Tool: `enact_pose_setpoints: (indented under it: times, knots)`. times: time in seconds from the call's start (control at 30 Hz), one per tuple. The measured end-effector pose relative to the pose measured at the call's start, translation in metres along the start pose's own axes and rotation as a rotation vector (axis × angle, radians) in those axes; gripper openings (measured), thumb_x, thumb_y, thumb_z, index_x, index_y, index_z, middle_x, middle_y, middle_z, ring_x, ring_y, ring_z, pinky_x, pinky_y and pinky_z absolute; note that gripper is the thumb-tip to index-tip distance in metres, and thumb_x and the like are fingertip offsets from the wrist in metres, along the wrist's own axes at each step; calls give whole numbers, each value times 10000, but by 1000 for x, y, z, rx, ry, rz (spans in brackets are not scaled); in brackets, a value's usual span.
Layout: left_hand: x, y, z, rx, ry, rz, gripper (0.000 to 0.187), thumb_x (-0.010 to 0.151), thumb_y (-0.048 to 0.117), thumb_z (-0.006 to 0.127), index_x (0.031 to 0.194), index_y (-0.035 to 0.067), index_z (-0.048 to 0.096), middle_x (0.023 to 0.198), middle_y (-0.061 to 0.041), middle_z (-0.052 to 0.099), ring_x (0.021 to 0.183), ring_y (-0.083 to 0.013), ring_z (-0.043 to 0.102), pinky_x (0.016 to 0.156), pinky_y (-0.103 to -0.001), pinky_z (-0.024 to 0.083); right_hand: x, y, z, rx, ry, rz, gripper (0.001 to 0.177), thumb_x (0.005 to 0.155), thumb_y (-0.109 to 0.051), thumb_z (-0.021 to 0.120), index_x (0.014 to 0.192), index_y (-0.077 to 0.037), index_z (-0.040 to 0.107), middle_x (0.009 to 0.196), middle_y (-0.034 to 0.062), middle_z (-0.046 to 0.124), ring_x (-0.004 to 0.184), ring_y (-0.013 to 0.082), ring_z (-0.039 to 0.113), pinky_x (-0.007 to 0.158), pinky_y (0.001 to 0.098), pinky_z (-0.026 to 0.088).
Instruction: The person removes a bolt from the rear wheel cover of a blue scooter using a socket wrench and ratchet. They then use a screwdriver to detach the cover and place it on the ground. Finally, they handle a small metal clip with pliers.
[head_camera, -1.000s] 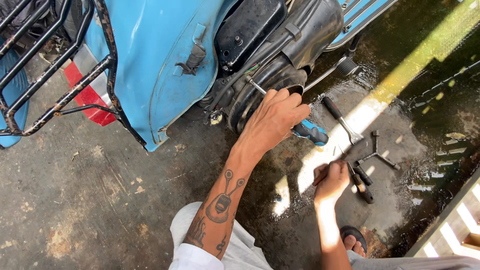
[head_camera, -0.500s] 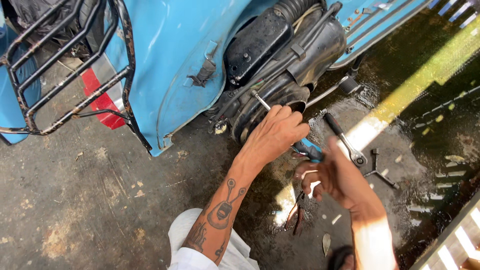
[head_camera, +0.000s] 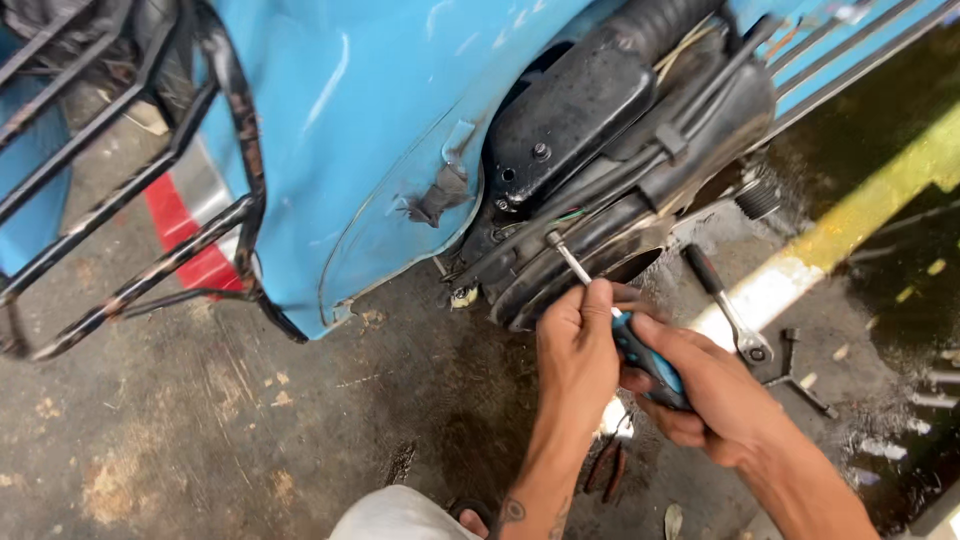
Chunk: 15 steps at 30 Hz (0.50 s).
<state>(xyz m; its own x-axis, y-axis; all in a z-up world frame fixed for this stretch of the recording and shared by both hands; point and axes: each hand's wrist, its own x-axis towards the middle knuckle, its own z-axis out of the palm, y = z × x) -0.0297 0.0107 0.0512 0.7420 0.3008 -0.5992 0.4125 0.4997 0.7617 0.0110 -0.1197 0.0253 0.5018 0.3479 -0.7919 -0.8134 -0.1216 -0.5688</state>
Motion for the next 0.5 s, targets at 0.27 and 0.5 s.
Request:
enact_pose_setpoints:
  times: [0.27,0.5]
  knots:
    - [37,-28,-19,-308,-239,25,346,1063,217,472,1003,-30,708,948,-186,802,817,-257,761,622,-330,569,-3,5,12,-922,454,-342,264,890,-351,738,860,-95,792,457,92,536,396,174,378,407,349,324]
    - [40,-49,-11,-493,-265,141,289,1061,230,491,960,-7,620,948,-266,769,973,-343,771,966,-457,604,-6,9,14,-931,438,-360,271,907,-421,734,904,-152,764,604,-5,431,577,124,365,538,313,331]
